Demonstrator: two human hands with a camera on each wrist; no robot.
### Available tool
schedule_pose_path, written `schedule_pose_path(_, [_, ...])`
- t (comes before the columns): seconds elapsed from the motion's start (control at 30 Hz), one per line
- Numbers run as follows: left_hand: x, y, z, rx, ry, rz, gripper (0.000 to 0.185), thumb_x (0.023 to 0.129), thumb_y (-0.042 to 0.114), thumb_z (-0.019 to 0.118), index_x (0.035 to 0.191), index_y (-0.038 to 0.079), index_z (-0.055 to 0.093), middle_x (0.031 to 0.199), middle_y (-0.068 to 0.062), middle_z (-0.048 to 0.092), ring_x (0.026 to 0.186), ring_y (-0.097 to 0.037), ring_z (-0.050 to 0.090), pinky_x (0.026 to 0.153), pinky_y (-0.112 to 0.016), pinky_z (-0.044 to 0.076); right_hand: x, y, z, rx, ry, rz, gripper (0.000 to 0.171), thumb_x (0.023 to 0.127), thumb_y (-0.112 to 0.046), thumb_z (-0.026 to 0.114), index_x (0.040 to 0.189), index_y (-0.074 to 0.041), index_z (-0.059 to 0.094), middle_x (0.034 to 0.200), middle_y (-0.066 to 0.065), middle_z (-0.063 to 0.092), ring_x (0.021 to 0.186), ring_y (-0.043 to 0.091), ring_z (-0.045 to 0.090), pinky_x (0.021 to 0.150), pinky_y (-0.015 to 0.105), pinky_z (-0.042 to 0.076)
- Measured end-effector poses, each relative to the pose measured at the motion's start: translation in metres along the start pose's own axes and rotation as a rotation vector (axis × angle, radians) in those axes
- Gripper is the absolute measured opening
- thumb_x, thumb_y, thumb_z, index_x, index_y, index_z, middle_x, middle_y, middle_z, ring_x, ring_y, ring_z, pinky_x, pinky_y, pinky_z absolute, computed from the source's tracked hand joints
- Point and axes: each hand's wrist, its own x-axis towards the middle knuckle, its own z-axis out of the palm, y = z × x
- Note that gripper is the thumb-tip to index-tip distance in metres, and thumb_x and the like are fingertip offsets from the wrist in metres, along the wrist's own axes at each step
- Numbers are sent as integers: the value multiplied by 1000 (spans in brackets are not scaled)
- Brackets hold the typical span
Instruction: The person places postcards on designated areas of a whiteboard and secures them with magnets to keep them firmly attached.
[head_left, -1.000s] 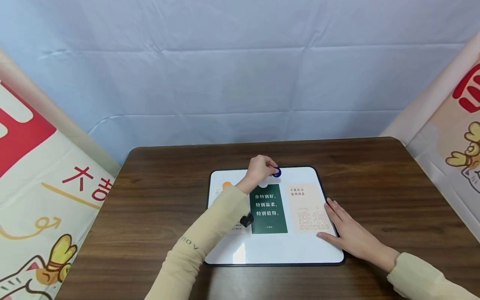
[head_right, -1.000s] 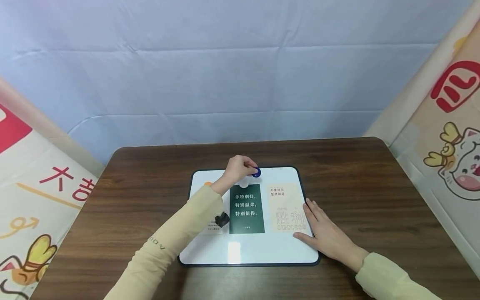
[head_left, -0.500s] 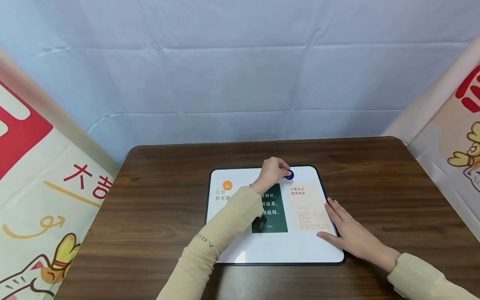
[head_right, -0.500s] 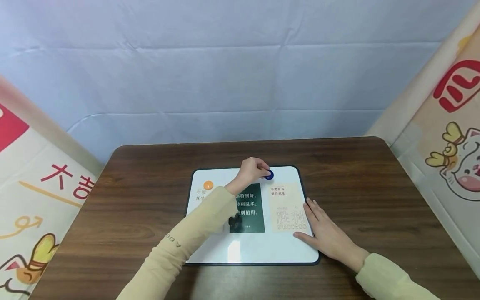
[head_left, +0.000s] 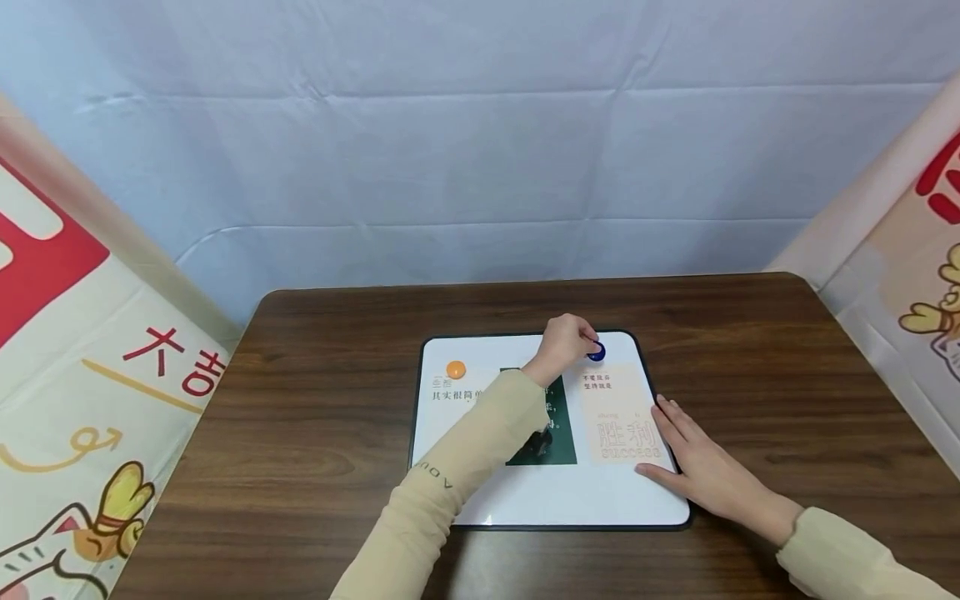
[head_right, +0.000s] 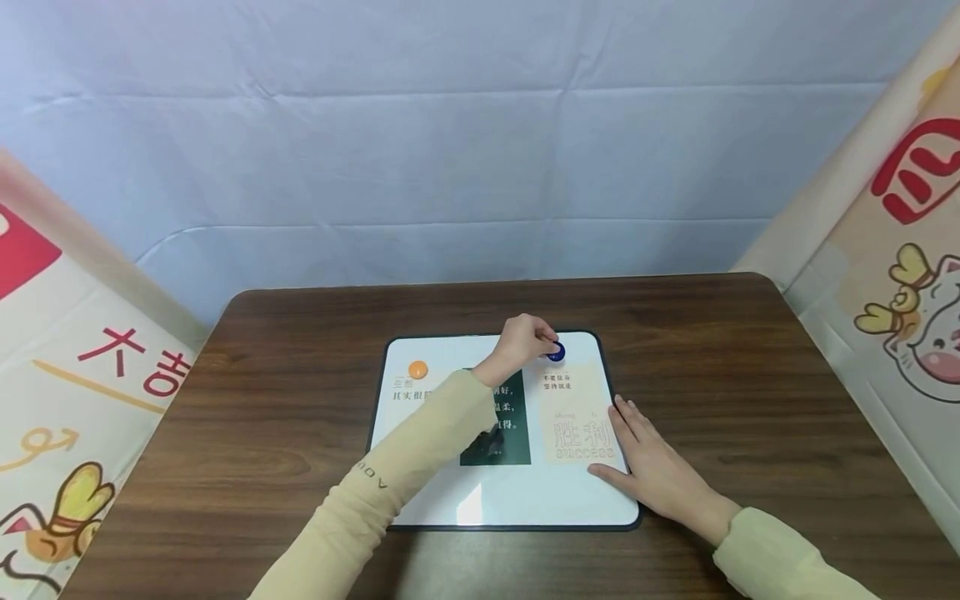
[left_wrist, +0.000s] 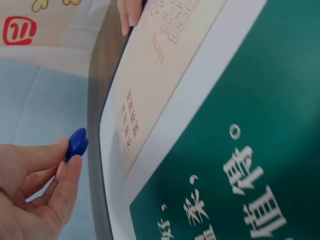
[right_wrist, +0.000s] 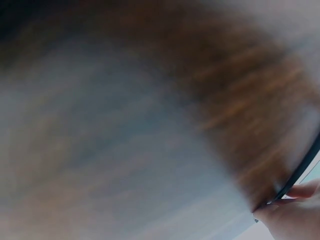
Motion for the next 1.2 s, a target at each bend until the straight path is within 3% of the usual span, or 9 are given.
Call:
schedule_pose_path(0.43, [4, 7, 17, 35, -43, -23, 7, 81, 12, 69, 87, 10, 71, 76, 3, 61, 66, -5, 53, 59, -15, 45, 1, 1, 1, -3, 2, -1, 97, 79, -65, 51, 141, 5, 24, 147, 23, 17, 134, 39, 17, 99, 58, 27])
schedule_pose_path(0.77, [3, 4, 25, 113, -36, 7, 7, 82, 13, 68, 88, 11, 71, 84, 3, 65, 72, -6, 57, 64, -16, 46, 2, 0, 1, 0, -2, 5, 98, 79, -65, 51, 141, 5, 24, 147, 24, 17, 134, 40, 17, 99, 59, 27])
schedule_pose_path(1.2, [2, 2, 27, 154, -25, -8, 9, 83, 15, 67, 90, 11, 71, 88, 2, 66, 77, -7, 59, 68, -16, 48, 1, 0, 0, -13, -10, 8, 98, 79, -65, 51, 141, 6, 24, 147, 25, 17, 133, 41, 17, 99, 59, 26])
